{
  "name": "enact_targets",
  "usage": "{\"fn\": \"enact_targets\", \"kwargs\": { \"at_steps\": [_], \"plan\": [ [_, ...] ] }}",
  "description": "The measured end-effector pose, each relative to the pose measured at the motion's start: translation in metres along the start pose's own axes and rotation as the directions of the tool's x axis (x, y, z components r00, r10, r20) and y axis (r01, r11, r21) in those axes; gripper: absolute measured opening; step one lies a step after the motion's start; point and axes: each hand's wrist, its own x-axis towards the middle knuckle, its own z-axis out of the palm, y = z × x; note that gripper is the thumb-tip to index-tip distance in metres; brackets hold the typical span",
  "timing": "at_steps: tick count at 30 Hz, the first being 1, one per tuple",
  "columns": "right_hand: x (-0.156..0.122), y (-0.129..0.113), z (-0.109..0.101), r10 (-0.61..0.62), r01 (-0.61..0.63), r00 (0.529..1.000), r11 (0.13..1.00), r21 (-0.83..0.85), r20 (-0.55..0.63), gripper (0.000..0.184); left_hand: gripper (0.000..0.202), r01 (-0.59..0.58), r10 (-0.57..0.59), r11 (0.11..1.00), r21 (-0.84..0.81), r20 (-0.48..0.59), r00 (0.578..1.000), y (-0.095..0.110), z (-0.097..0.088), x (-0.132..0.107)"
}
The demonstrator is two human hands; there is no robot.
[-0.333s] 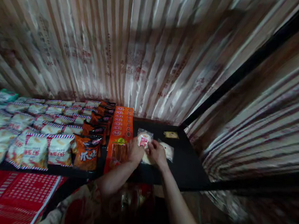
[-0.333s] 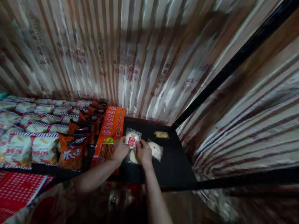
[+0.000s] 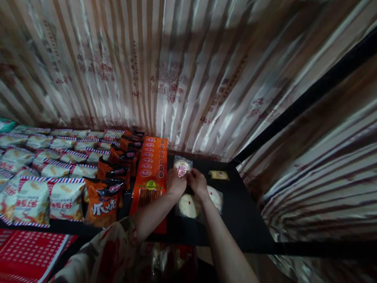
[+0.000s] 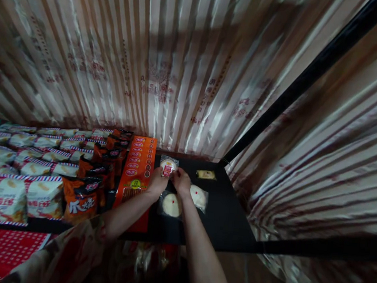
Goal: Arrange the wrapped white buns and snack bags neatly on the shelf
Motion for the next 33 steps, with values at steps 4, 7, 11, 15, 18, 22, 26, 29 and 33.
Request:
{"fn": "enact_targets", "kwargs": {
  "at_steps": [4, 7, 11, 15, 18, 22, 26, 29, 33],
  "plan": [
    [0.022, 0.002, 0.004, -0.004, 0.004, 1.0, 0.999, -0.043, -0.011, 0.025, 0.039, -0.076, 0.076, 0.997, 0.033, 0.006, 0.997, 0.001, 0.009, 0.012],
    [0.035, 0.004, 0.008, -0.006, 0.004, 1.0, 0.996, -0.09, -0.027, 0.023, 0.041, -0.117, 0.116, 0.992, 0.044, 0.035, 0.993, 0.001, 0.015, 0.018],
    [0.049, 0.004, 0.015, 0.015, -0.019, 0.999, 0.988, -0.151, -0.03, 0.023, 0.041, -0.139, 0.135, 0.988, 0.072, 0.065, 0.989, 0.0, 0.018, 0.029],
    [0.06, 0.002, 0.021, 0.03, -0.036, 0.999, 0.975, -0.218, -0.031, 0.024, 0.042, -0.153, 0.146, 0.982, 0.112, 0.069, 0.987, 0.0, 0.02, 0.039],
    [0.066, -0.002, 0.023, 0.032, -0.042, 0.999, 0.959, -0.282, -0.038, 0.026, 0.042, -0.171, 0.162, 0.976, 0.134, 0.071, 0.984, 0.0, 0.021, 0.045],
    [0.072, -0.01, 0.028, 0.039, -0.052, 0.998, 0.935, -0.352, -0.045, 0.029, 0.045, -0.181, 0.169, 0.973, 0.147, 0.089, 0.982, 0.001, 0.022, 0.053],
    [0.077, -0.016, 0.033, 0.046, -0.066, 0.997, 0.926, -0.373, -0.061, 0.031, 0.048, -0.177, 0.164, 0.972, 0.157, 0.094, 0.982, 0.001, 0.021, 0.062],
    [0.079, -0.018, 0.036, 0.035, -0.058, 0.997, 0.923, -0.381, -0.066, 0.031, 0.048, -0.176, 0.164, 0.97, 0.165, 0.087, 0.983, 0.002, 0.019, 0.067],
    [0.083, -0.02, 0.039, 0.035, -0.057, 0.997, 0.934, -0.353, -0.069, 0.032, 0.043, -0.174, 0.161, 0.97, 0.171, 0.083, 0.983, 0.003, 0.018, 0.07]
  ]
}}
